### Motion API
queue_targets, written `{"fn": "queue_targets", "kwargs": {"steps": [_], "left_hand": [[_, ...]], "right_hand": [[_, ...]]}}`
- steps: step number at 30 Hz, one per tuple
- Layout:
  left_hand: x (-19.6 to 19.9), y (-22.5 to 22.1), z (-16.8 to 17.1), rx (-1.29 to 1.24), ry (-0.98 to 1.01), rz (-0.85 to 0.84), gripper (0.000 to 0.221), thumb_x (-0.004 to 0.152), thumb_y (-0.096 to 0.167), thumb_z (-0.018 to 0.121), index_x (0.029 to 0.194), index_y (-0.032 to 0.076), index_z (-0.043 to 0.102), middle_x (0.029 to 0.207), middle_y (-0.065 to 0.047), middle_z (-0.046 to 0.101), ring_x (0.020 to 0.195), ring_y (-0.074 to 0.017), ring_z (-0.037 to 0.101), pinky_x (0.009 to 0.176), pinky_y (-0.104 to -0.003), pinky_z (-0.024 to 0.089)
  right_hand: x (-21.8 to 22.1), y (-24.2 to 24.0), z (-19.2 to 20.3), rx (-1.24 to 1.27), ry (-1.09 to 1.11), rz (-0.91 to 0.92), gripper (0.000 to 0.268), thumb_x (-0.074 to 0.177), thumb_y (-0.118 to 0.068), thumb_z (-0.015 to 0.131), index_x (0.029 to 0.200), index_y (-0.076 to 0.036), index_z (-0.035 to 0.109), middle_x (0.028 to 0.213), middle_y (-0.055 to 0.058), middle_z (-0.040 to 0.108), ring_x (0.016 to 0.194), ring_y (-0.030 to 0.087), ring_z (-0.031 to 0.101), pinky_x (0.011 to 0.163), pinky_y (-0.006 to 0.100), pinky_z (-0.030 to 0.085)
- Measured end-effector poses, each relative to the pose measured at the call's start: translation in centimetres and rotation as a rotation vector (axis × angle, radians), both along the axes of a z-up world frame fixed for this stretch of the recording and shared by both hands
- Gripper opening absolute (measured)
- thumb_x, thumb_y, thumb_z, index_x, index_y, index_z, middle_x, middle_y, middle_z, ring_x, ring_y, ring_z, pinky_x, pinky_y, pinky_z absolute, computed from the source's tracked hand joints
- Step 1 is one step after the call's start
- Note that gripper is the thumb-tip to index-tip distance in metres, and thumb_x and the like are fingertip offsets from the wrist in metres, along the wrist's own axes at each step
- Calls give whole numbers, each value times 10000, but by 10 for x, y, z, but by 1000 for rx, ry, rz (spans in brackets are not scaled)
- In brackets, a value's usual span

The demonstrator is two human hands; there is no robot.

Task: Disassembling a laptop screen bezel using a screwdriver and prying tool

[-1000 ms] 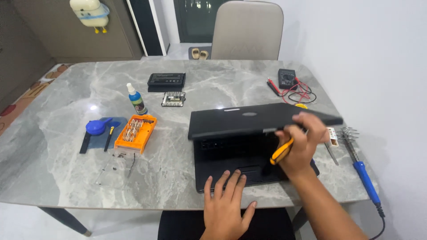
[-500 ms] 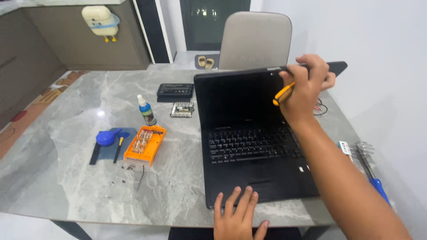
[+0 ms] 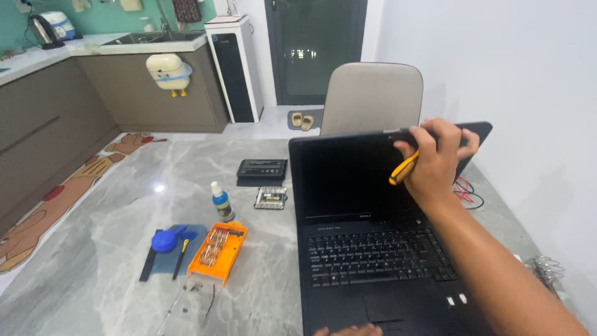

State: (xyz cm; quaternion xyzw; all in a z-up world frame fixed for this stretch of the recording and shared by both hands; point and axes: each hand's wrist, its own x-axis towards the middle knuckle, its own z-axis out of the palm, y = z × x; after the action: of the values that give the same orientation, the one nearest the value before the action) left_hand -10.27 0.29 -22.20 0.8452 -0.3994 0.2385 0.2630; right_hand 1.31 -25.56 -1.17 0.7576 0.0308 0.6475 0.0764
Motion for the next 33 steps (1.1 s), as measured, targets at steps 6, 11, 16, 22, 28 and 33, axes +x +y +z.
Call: {"fn": "queue_targets", "kwargs": {"steps": [6,11,16,22,28,33], "left_hand": [[74,17,204,-91,-81,-208,512,810,410,623,1264,180,578,1339,-18,567,1225,-256,484,999,-550,256],[168,-42,303,57,-339,-335,268,904,302,533,1129,206,641,1134,20,629,1074,-259,573,899,-462,408],[212,-94,341,353,383,-751,309,896,248,574,1192,170,616,1087,-134,707,1023,-359,672,886,-476,517],[245,-120,325,397,823,-907,398,907,243,559,1305,238,560,1128,-98,687,1007,-189,618,951,-367,502],[234,-123,328,335,1218,-886,481,904,147,566,1374,224,507,1157,-50,659,946,-188,660,848,-321,579],[238,-132,320,369,1325,-910,351,917,160,568,1261,214,613,1047,-41,690,903,-198,676,808,-352,603]], "right_hand": [[-13,7,-7,11,3,-27,230,1042,-274,499,1115,-59,539,1183,175,460,1115,283,485,956,575,228],[-12,-3,-12,-55,38,-134,307,980,-336,607,1126,-73,545,1049,103,444,1050,336,434,962,575,242],[-17,2,-7,-70,74,-189,300,984,-324,588,1121,-61,539,1046,98,458,1011,325,441,899,563,247],[-31,9,19,-49,272,-197,300,878,-333,658,1031,-108,532,1009,54,492,943,276,459,840,451,271],[-43,29,40,142,405,-34,381,834,-410,696,981,-106,520,955,33,464,896,280,456,810,441,272],[-40,39,44,230,400,-35,325,817,-352,729,867,-133,493,877,32,433,865,301,440,790,443,276]]}}
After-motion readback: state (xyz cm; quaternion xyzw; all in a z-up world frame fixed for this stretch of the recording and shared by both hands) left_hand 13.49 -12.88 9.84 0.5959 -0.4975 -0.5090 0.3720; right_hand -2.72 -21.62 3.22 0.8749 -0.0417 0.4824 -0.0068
